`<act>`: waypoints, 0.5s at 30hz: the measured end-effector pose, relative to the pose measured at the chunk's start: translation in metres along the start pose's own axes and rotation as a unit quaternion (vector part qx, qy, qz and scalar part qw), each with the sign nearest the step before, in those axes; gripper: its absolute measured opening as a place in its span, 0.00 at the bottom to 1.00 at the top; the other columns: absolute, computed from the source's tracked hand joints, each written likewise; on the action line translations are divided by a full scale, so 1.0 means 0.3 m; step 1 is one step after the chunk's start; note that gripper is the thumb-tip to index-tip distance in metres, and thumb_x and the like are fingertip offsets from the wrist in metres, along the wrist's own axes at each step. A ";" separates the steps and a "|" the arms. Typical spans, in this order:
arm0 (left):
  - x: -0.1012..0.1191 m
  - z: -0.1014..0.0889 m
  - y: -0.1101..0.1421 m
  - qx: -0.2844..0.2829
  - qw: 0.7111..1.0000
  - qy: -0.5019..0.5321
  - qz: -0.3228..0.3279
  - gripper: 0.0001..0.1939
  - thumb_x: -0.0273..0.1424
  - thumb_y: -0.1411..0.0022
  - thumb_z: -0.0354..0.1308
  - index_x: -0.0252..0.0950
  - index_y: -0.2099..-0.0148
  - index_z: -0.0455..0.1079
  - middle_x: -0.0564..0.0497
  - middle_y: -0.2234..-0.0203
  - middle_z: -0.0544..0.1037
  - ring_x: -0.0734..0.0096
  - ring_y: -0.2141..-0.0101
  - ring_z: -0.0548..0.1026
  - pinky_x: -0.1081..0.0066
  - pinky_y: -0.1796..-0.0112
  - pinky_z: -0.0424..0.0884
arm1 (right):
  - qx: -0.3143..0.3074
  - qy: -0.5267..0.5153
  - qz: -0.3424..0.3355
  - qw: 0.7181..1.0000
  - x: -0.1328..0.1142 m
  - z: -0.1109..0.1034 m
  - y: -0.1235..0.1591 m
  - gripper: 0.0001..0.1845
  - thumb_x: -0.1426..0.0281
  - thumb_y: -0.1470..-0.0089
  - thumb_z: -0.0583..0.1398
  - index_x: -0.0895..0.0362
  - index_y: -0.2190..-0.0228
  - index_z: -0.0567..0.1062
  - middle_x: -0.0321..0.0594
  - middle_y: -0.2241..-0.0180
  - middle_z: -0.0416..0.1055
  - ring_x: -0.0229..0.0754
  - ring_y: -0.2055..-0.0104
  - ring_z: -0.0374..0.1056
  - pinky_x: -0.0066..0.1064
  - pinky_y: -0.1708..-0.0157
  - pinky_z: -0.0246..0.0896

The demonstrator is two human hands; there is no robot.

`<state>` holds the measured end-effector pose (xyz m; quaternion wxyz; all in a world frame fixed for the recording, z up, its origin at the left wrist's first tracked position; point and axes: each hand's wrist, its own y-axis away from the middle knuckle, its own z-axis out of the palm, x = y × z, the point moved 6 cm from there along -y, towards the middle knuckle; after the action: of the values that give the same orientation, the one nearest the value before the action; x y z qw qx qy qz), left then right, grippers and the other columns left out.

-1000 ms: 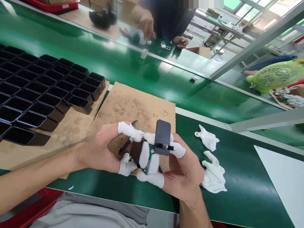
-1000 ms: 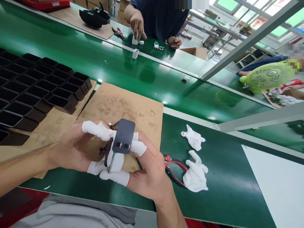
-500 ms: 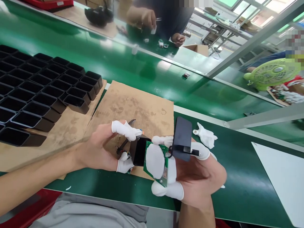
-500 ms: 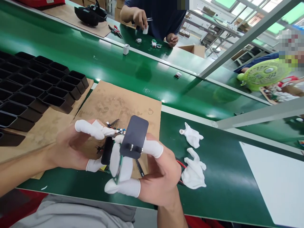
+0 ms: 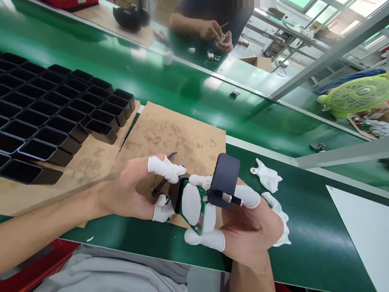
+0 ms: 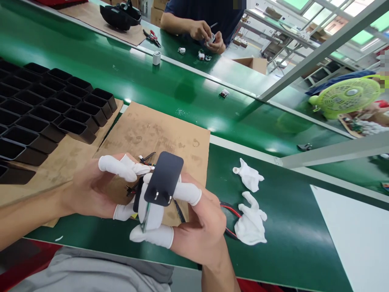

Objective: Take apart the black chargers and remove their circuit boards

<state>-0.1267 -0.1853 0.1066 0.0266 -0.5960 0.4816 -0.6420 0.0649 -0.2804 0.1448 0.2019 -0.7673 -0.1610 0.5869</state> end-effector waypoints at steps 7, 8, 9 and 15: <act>0.009 0.004 -0.008 0.002 1.000 0.007 0.008 0.29 0.25 0.40 0.77 0.47 0.41 0.72 0.50 0.54 0.85 0.60 0.56 0.88 0.62 0.55 0.88 | -0.002 0.033 -0.026 0.999 -0.004 -0.007 0.003 0.50 0.68 0.51 0.85 0.43 0.30 0.78 0.43 0.49 0.88 0.49 0.69 0.80 0.47 0.62 0.84; 0.010 0.003 -0.010 0.003 1.000 0.007 0.010 0.28 0.26 0.40 0.77 0.47 0.42 0.72 0.50 0.54 0.85 0.61 0.57 0.88 0.63 0.55 0.88 | -0.005 0.032 -0.028 0.999 -0.005 -0.006 0.000 0.50 0.68 0.51 0.85 0.43 0.30 0.78 0.42 0.49 0.88 0.49 0.69 0.81 0.47 0.61 0.85; 0.012 0.001 -0.012 0.005 1.000 0.006 0.010 0.28 0.27 0.39 0.78 0.47 0.42 0.72 0.51 0.55 0.85 0.62 0.58 0.88 0.63 0.56 0.87 | -0.008 0.030 -0.029 0.999 -0.006 -0.005 -0.004 0.50 0.69 0.51 0.85 0.43 0.30 0.78 0.42 0.49 0.89 0.49 0.68 0.81 0.47 0.61 0.85; 0.016 -0.003 -0.020 0.001 1.000 -0.002 0.016 0.27 0.28 0.38 0.79 0.46 0.42 0.71 0.52 0.56 0.86 0.65 0.60 0.87 0.65 0.58 0.86 | -0.035 0.037 -0.047 0.998 -0.013 0.005 -0.022 0.49 0.74 0.49 0.83 0.42 0.30 0.77 0.44 0.47 0.87 0.53 0.62 0.83 0.44 0.66 0.82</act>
<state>-0.1256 -0.1846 0.1141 0.0380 -0.5893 0.4903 -0.6410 0.0623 -0.2764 0.1510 0.2078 -0.7865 -0.2101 0.5422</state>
